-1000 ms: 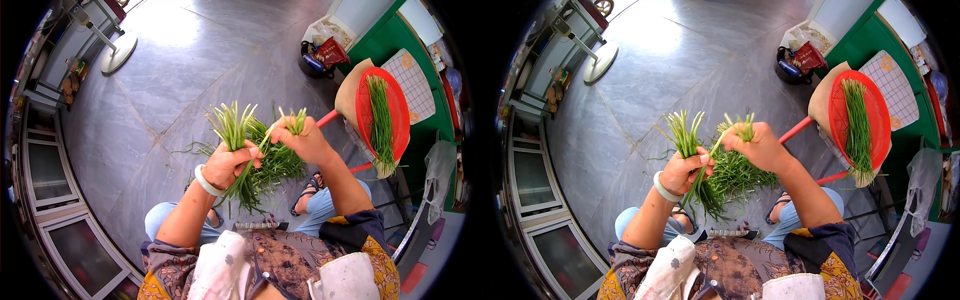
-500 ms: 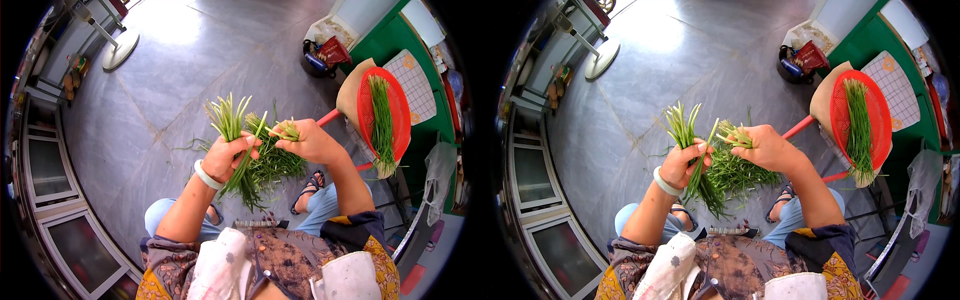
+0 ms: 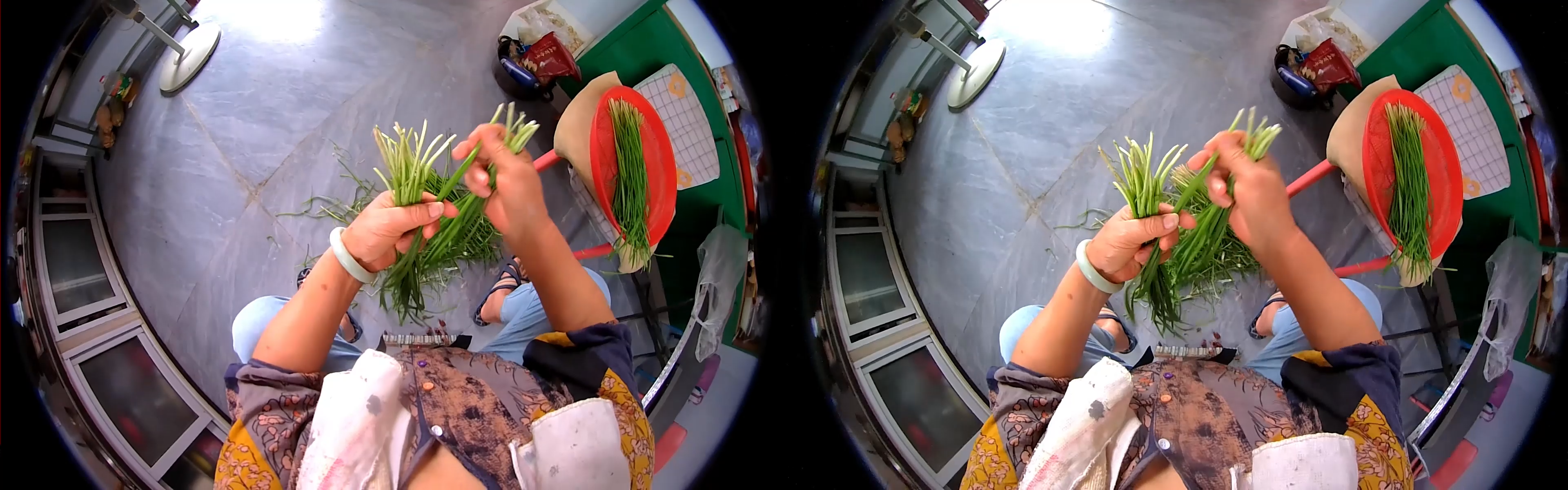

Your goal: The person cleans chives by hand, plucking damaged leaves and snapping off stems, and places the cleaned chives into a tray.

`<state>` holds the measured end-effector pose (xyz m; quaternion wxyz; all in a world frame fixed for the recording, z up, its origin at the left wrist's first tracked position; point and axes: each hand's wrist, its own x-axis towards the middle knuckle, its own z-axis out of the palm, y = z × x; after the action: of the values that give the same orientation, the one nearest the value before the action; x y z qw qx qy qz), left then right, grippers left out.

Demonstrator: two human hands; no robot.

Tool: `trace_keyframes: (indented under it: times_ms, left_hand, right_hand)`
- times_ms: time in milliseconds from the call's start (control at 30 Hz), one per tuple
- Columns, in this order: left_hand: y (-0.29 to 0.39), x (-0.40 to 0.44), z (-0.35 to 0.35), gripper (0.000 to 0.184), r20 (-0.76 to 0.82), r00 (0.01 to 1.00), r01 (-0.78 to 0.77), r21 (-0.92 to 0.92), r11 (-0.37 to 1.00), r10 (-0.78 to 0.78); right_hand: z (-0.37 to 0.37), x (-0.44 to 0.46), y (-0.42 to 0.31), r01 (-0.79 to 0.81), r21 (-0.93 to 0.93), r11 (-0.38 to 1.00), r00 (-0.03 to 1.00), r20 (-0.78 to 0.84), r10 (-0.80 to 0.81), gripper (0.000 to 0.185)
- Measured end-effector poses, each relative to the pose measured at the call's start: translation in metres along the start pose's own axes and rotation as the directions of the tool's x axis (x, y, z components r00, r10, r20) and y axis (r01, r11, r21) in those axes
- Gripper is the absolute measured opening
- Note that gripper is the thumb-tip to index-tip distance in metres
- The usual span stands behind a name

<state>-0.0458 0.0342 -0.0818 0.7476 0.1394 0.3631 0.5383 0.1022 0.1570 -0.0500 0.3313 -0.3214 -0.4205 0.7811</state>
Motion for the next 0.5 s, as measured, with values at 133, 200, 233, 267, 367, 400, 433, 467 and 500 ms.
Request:
trace_keyframes:
  times_ms: [133, 200, 233, 267, 367, 400, 433, 467, 500]
  left_hand:
    - [0.004, -0.004, 0.0, 0.018, 0.097, 0.98, 0.173, 0.018, 0.985, -0.174]
    - [-0.001, -0.003, -0.003, 0.02, 0.105, 0.979, 0.172, 0.03, 0.985, -0.175]
    - [-0.002, -0.003, -0.004, 0.022, 0.109, 0.979, 0.172, 0.037, 0.985, -0.175]
    - [-0.003, -0.003, -0.004, 0.022, 0.117, 0.976, 0.179, 0.035, 0.983, -0.182]
    - [-0.003, -0.003, -0.005, 0.024, 0.135, 0.972, 0.191, 0.036, 0.981, -0.194]
    - [-0.003, -0.004, -0.004, 0.024, 0.136, 0.972, 0.188, 0.039, 0.981, -0.192]
    - [-0.003, -0.004, -0.004, 0.024, 0.136, 0.972, 0.185, 0.041, 0.982, -0.189]
    - [-0.004, -0.004, -0.004, 0.024, 0.136, 0.971, 0.193, 0.043, 0.98, -0.197]
    - [-0.004, -0.003, -0.006, 0.024, 0.135, 0.969, 0.201, 0.045, 0.979, -0.205]
  right_hand:
    - [-0.02, 0.013, -0.027, 0.133, 0.126, 0.983, 0.97, -0.219, -0.103, 0.019]
    - [-0.046, 0.023, -0.042, 0.188, 0.187, 0.964, 0.962, -0.235, -0.142, 0.019]
    - [-0.052, 0.024, -0.048, 0.21, 0.233, 0.95, 0.958, -0.244, -0.152, 0.019]
    - [-0.057, 0.024, -0.054, 0.222, 0.223, 0.949, 0.95, -0.271, -0.158, 0.02]
    - [-0.066, 0.021, -0.065, 0.258, 0.227, 0.939, 0.946, -0.257, -0.198, 0.019]
    - [-0.068, 0.02, -0.068, 0.26, 0.235, 0.936, 0.948, -0.246, -0.202, 0.019]
    - [-0.071, 0.02, -0.07, 0.263, 0.243, 0.934, 0.95, -0.236, -0.206, 0.019]
    - [-0.075, 0.019, -0.073, 0.275, 0.251, 0.928, 0.95, -0.219, -0.223, 0.018]
    - [-0.078, 0.019, -0.076, 0.287, 0.259, 0.922, 0.95, -0.202, -0.239, 0.018]
